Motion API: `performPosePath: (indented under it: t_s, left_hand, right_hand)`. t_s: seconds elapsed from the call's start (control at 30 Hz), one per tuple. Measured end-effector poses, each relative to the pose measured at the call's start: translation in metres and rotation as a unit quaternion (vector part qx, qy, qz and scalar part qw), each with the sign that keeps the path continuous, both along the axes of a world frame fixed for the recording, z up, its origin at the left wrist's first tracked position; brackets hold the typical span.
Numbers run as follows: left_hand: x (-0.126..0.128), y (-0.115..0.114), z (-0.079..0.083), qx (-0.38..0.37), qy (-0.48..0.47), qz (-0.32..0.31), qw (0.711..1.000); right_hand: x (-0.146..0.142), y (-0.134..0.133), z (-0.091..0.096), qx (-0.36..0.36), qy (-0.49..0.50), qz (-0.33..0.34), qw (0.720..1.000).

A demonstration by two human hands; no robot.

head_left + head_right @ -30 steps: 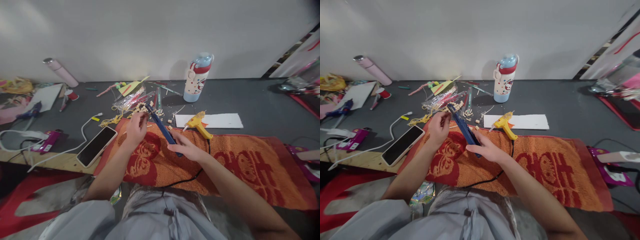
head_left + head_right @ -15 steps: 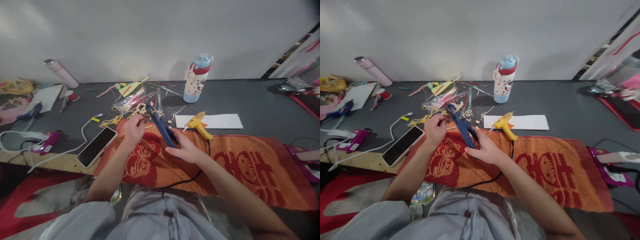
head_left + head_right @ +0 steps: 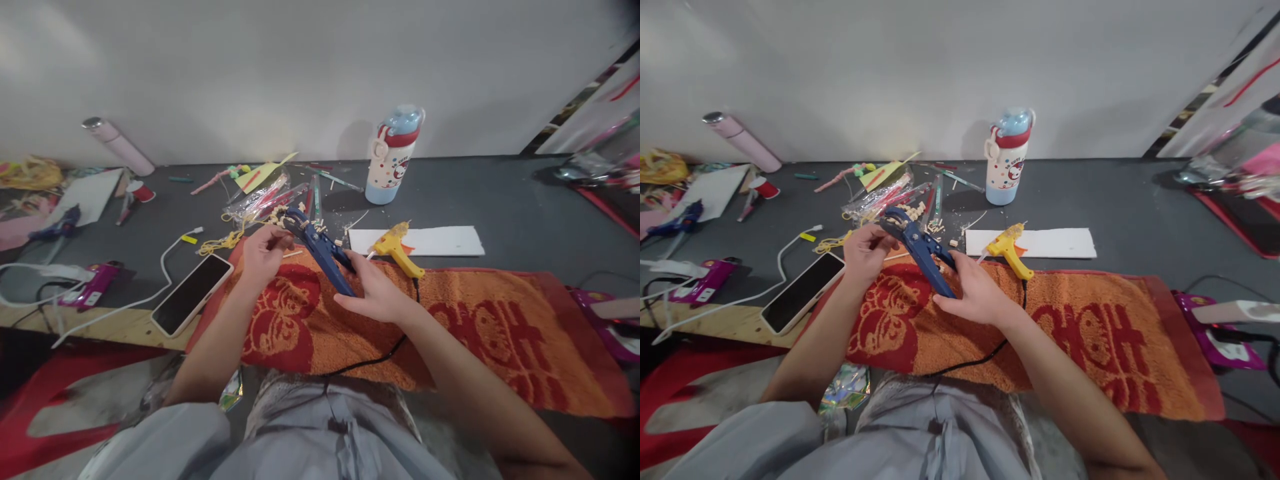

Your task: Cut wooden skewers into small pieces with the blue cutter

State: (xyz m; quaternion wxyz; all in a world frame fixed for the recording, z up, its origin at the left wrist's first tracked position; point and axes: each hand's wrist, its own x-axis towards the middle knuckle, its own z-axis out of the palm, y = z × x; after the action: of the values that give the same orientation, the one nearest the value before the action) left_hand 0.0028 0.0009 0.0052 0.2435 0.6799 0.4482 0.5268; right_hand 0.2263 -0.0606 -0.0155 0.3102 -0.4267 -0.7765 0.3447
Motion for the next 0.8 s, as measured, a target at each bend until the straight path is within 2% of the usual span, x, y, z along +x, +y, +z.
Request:
performPosePath:
  t_s: [0.1, 0.17, 0.4, 0.53, 0.8]
  left_hand:
    - [0.001, 0.000, 0.001, -0.007, 0.007, 0.009, 1.000]
    - [0.002, 0.000, 0.001, -0.009, 0.021, 0.016, 1.000]
    - [-0.001, 0.002, 0.002, -0.025, 0.029, -0.007, 0.999]
    - [-0.004, 0.002, 0.002, -0.033, 0.008, -0.030, 0.999]
    - [-0.008, 0.002, -0.001, -0.028, 0.004, -0.066, 0.997]
  right_hand:
    - [0.000, -0.001, -0.001, -0.062, 0.078, 0.051, 0.994]
    - [-0.002, -0.001, -0.002, -0.074, 0.087, 0.055, 0.992]
    - [-0.001, 0.000, 0.001, 0.022, -0.044, -0.025, 0.998]
    - [0.007, 0.004, 0.001, 0.072, -0.073, -0.015, 0.995]
    - [0.020, 0.010, 0.003, 0.088, -0.081, 0.011, 0.993]
